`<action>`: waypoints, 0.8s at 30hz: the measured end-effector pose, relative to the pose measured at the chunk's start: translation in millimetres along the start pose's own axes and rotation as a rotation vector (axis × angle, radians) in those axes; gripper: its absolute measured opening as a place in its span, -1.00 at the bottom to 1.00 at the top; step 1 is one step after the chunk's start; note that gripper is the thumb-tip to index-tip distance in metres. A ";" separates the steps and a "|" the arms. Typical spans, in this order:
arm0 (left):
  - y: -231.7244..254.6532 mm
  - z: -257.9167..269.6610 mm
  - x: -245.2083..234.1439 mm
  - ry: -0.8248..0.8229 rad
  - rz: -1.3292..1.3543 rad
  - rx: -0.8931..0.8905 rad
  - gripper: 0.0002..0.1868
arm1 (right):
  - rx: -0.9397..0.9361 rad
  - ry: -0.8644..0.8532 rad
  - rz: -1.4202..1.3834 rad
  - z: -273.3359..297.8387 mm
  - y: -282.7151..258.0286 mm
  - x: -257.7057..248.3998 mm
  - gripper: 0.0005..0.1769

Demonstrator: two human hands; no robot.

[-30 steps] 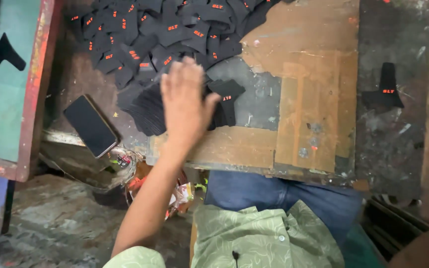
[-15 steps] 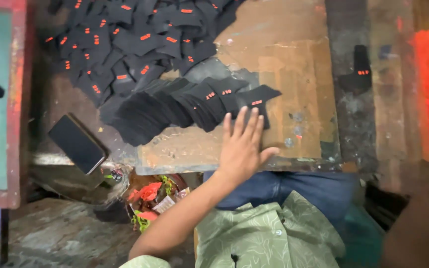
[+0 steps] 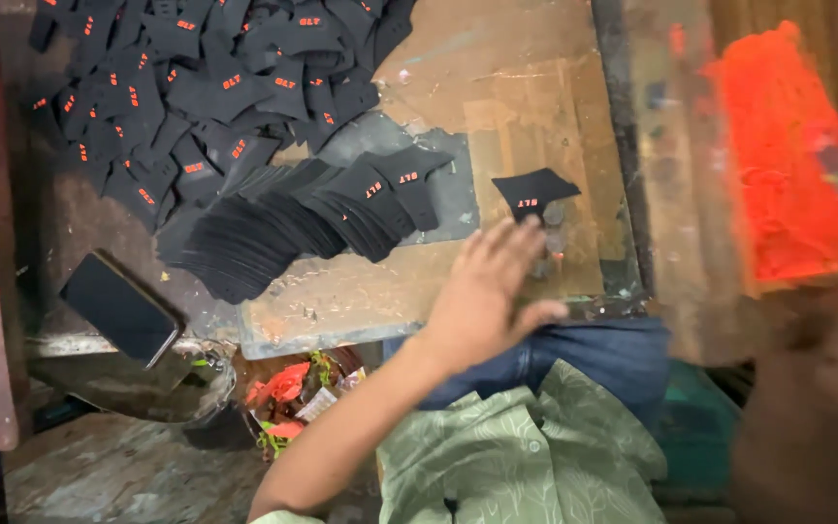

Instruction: The person screen prints orange text onto small black fabric pieces. They pick up a piece, place it on a wooden board, apply orange ink with a squeegee, and then move the printed piece aside.

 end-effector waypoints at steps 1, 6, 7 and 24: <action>-2.2 0.8 -29.9 0.142 0.198 -0.037 -0.19 | -0.008 0.006 -0.001 4.4 -9.4 18.3 -0.78; -15.6 11.6 -60.7 0.330 0.768 -0.217 -0.26 | -0.278 -0.263 0.421 23.8 -32.6 95.5 -0.61; -36.1 19.9 -35.8 0.354 0.870 -0.426 -0.25 | -0.236 -0.383 0.419 31.8 -20.5 113.8 -0.58; -75.4 53.1 13.6 0.432 0.425 -0.588 -0.33 | -0.146 -0.656 0.470 69.5 30.3 188.3 -0.51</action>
Point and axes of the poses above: each hand's wrist, its own z-axis away from the middle knuckle, its own x-axis out of the palm, y = z × x, the point moved 10 cm from there along -z, towards the middle knuckle, and after that the axes turned 5 degrees about x, right-handed, at the moved point
